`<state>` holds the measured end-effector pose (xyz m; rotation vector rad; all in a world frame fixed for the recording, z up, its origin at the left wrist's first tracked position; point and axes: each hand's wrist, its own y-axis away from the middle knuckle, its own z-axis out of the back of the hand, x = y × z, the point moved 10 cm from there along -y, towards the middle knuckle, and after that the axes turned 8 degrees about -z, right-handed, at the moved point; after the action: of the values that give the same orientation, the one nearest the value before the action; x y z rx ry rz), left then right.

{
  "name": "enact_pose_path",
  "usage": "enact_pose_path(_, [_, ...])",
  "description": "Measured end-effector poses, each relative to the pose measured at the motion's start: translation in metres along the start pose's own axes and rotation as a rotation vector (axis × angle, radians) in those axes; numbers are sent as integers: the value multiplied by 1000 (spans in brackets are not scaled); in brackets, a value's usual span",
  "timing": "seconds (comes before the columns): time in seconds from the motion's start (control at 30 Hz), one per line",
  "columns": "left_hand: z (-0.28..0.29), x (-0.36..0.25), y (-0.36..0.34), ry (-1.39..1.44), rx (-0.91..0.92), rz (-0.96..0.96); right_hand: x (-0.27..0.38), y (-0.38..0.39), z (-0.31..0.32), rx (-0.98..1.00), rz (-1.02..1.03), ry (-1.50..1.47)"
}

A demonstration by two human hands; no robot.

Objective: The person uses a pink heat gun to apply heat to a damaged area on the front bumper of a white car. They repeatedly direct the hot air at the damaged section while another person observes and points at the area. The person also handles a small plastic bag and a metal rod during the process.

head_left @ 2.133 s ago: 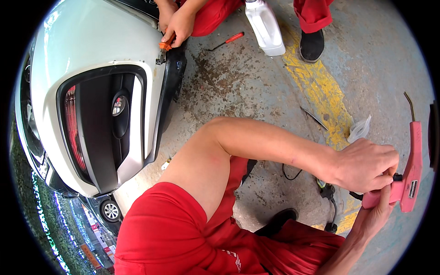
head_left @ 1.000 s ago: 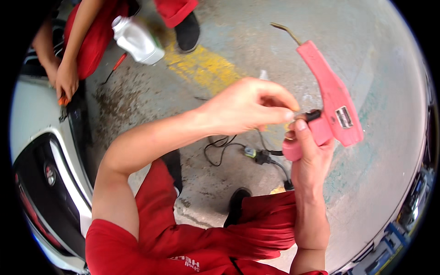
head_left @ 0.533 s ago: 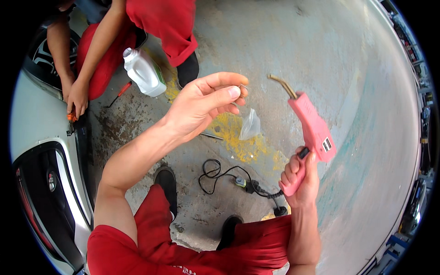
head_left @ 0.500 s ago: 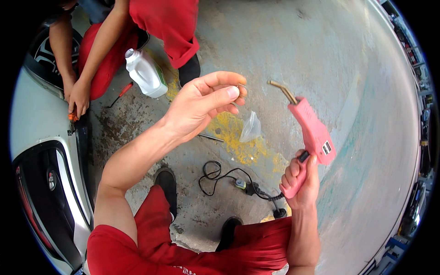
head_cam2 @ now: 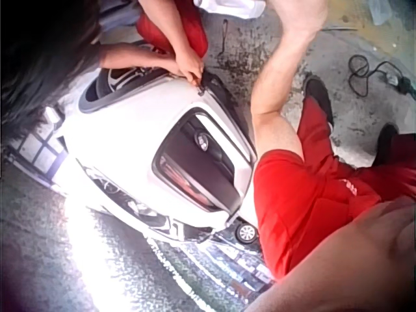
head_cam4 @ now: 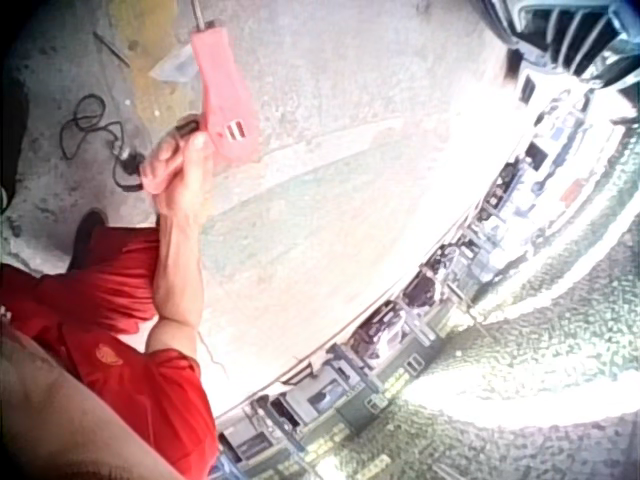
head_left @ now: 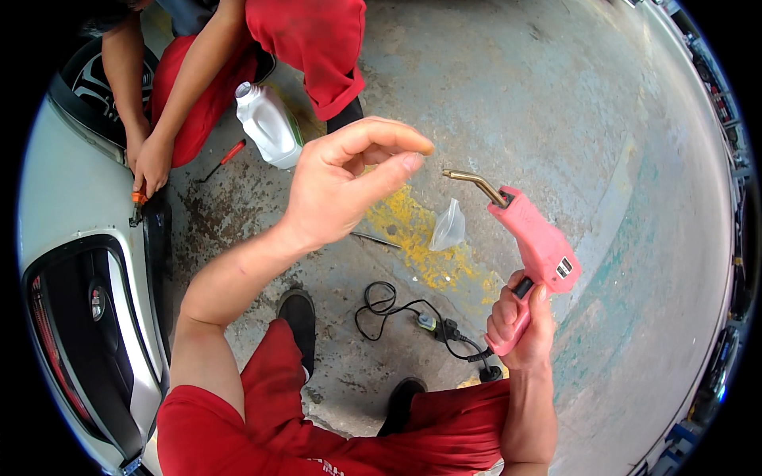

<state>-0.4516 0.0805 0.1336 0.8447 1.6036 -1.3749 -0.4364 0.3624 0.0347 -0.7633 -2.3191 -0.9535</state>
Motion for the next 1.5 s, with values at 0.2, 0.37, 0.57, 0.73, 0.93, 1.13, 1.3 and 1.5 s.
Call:
enact_pose_path(0.2, [-6, 1, -2, 63, 8, 4, 1, -2, -5, 9, 11, 25])
enact_pose_path(0.37, [-9, 10, -1, 115, 32, 68, -2, 0, 0, -50, -21, -15])
enact_pose_path(0.57, [-9, 17, -1, 210, 32, 123, -1, 2, 3, -85, -46, 5])
enact_pose_path(0.73, [-5, 15, -2, 150, 52, 113, 1, 3, 0, -81, -59, 6])
enact_pose_path(0.93, [-5, 1, -3, 150, 59, -3, 0, 4, -1, -67, -65, -12])
enact_pose_path(1.13, [-4, 0, -2, 116, 49, -22, -5, 2, -1, -44, -94, -42])
enact_pose_path(1.3, [-5, -3, -2, 92, 59, -57, -6, 1, 1, -58, -113, -95])
enact_pose_path(1.5, [-8, -4, -3, 70, 73, -89, -7, 1, 1, -45, -115, -109])
